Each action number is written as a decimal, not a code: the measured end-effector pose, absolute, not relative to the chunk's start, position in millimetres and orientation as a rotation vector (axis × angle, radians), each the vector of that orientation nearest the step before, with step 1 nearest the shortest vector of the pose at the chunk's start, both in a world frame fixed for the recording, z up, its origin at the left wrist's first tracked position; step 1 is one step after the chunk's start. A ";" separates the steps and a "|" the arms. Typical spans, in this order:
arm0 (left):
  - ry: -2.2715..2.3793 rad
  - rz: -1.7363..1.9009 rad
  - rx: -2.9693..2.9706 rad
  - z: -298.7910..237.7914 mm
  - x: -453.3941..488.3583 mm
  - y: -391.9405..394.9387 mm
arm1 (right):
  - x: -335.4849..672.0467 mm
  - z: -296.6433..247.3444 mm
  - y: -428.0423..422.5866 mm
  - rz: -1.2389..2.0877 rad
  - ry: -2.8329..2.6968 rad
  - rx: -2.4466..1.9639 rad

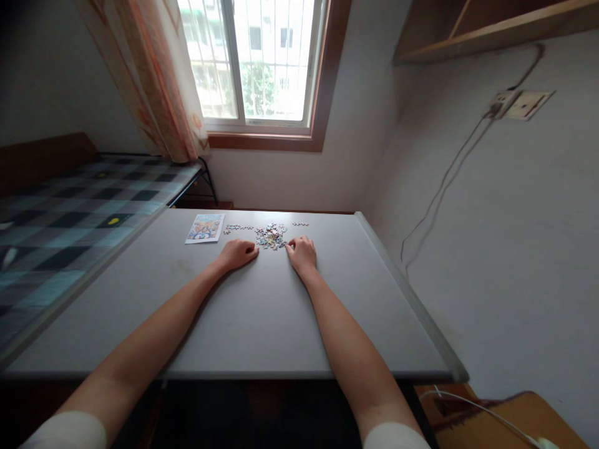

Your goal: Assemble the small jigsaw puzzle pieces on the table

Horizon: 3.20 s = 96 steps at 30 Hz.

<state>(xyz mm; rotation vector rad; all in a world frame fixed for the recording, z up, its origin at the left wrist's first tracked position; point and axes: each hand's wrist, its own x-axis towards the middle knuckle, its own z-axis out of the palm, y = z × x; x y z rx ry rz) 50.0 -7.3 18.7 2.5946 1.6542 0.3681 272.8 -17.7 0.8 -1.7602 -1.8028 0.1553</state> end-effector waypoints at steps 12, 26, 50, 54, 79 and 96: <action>1.658 0.364 2.596 20.6 50.5 -8.8 | 275.1 -3.1 -14.7 0.198 -1.746 -1.718; 1.639 0.379 2.596 19.2 49.9 -7.8 | 275.6 -2.3 -13.8 0.229 -1.736 -1.714; 1.657 0.375 2.599 18.5 50.0 -7.4 | 274.1 -1.6 -15.9 0.187 -1.774 -1.751; 1.658 0.376 2.599 19.0 50.3 -7.9 | 274.9 -2.8 -14.9 0.199 -1.760 -1.735; 1.451 0.731 2.720 17.2 61.8 -13.7 | 244.4 12.4 -27.8 0.672 -1.779 -1.222; 1.300 1.031 2.792 6.3 59.0 -6.1 | 247.7 9.0 -25.0 0.763 -1.714 -1.176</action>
